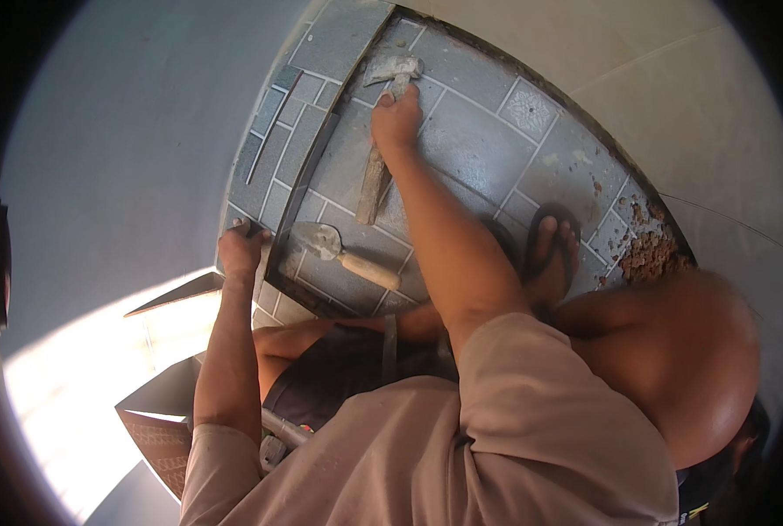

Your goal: The person sits on the floor and uses a trowel to scoop grout from a bucket, then applies it to the gaps between floor tiles. They use a hammer to tap the tiles into place and a trowel to smooth the grout lines.

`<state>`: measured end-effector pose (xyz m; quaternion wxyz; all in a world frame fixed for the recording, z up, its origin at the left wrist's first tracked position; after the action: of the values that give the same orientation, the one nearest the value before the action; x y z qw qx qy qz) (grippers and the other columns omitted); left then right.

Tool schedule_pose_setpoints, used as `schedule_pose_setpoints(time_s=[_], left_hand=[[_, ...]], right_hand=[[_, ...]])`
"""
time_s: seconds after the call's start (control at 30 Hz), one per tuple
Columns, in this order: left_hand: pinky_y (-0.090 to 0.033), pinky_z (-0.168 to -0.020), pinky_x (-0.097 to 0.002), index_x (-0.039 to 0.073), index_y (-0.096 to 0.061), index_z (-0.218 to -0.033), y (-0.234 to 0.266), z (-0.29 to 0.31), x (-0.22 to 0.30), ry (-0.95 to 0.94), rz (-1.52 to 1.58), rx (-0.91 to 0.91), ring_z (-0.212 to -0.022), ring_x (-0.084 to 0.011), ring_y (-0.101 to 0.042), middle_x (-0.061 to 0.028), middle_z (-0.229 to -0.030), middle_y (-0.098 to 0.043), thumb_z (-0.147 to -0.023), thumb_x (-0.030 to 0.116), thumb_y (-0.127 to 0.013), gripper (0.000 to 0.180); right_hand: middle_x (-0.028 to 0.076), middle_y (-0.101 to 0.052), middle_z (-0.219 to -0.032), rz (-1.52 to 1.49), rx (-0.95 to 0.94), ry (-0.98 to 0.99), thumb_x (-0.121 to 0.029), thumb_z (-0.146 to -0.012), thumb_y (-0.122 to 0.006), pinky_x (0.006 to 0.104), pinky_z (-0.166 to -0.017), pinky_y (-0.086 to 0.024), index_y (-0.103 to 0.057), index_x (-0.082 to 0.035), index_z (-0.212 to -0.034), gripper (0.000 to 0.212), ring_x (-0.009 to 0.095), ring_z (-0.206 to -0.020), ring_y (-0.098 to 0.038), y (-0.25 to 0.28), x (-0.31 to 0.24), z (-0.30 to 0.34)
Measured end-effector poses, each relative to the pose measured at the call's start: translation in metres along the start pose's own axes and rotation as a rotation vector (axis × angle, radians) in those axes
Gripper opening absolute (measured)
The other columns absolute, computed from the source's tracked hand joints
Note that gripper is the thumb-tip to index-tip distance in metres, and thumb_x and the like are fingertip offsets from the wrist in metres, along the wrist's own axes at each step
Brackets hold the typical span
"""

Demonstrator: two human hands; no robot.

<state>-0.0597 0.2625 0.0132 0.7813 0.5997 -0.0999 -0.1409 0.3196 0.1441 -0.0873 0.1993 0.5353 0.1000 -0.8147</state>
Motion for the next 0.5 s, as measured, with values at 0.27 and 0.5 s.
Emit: schedule_pose_setpoints(time_s=[0.27,0.5], left_hand=[[-0.055,-0.102,-0.0456,-0.001,-0.076,-0.124,-0.007,-0.001,-0.007,0.001,0.004,0.030,-0.115,-0.0427,-0.070,-0.0288,-0.127,-0.070,-0.076,0.027,-0.092,0.058],[-0.057,-0.098,-0.0470,-0.002,-0.076,-0.121,-0.002,-0.005,0.009,-0.011,0.003,0.000,-0.110,-0.0438,-0.071,-0.0299,-0.122,-0.071,-0.079,0.029,-0.090,0.055]], right_hand=[[0.037,-0.068,-0.098,-0.107,0.203,-0.034,-0.006,-0.104,-0.057,0.0461,-0.046,-0.060,-0.042,0.011,-0.132,0.036,0.044,-0.069,-0.075,0.016,-0.007,0.004],[0.035,-0.068,-0.103,-0.189,0.177,-0.023,-0.007,-0.104,-0.058,0.0473,-0.045,-0.060,-0.045,0.015,-0.131,0.038,0.041,-0.068,-0.075,0.008,-0.024,-0.072]])
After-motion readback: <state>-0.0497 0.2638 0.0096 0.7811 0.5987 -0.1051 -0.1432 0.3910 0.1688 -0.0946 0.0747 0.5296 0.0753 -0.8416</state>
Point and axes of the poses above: each hand's wrist, its own z-axis away from the middle knuckle, its own y-axis out of the back of the hand, x = y × z, the point moved 8 cm from there along -z, towards the middle knuckle
